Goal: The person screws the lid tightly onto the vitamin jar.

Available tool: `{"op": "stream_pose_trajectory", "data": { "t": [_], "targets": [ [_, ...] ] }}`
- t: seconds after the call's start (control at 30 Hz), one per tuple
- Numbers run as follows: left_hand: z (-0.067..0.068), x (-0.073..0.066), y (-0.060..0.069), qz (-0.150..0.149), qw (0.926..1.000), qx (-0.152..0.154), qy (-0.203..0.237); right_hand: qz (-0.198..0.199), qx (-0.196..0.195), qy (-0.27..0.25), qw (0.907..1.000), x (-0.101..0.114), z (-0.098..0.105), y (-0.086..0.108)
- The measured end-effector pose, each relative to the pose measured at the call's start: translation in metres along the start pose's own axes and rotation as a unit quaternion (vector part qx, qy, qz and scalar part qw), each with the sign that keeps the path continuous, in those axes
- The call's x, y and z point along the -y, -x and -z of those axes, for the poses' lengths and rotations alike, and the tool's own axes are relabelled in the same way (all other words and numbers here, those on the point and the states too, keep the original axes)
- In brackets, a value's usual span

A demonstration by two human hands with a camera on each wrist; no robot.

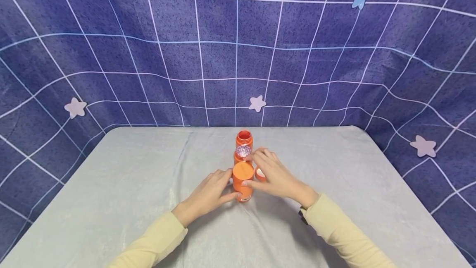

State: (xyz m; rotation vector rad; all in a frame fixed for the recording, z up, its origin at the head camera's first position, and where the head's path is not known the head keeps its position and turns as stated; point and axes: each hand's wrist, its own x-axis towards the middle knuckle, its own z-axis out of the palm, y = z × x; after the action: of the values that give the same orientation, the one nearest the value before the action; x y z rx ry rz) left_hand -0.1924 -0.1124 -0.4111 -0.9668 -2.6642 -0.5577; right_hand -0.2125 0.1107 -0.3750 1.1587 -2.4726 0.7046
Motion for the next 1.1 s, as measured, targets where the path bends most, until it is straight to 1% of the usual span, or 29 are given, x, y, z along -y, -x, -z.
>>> {"op": "stream_pose_trajectory", "data": {
  "t": [0.13,0.23,0.4,0.57,0.73,0.9,1.0,1.1],
  "targets": [
    [0.0002,0.0001,-0.0002,0.000,1.0000,0.000,0.002,0.023,0.015,-0.036,0.9990,-0.0030,0.0025,-0.0003],
    [0.0005,0.0000,-0.0002,0.001,1.0000,0.000,0.005,0.032,0.028,-0.051,0.9978,-0.0053,0.0034,-0.0003],
    [0.0005,-0.0003,0.0000,0.003,1.0000,0.000,0.006,0.046,0.038,-0.065,0.9961,-0.0077,0.0043,-0.0001],
    [0.0006,-0.0005,0.0003,0.006,1.0000,0.001,0.006,0.053,0.033,-0.062,0.9961,-0.0074,0.0055,-0.0004],
    [0.0003,-0.0006,-0.0002,0.008,0.9999,0.004,0.005,0.025,0.020,-0.054,0.9980,-0.0053,0.0055,0.0000],
    [0.0007,-0.0009,-0.0004,0.010,0.9999,0.005,0.006,-0.013,0.010,-0.029,0.9994,-0.0025,0.0035,0.0003],
    [0.0007,-0.0010,0.0001,0.008,0.9999,0.003,0.006,-0.028,0.007,-0.014,0.9995,-0.0006,0.0022,0.0002],
    [0.0004,-0.0009,0.0006,0.006,1.0000,0.000,0.007,-0.031,0.001,-0.003,0.9995,0.0006,0.0015,0.0004]
  ]
}}
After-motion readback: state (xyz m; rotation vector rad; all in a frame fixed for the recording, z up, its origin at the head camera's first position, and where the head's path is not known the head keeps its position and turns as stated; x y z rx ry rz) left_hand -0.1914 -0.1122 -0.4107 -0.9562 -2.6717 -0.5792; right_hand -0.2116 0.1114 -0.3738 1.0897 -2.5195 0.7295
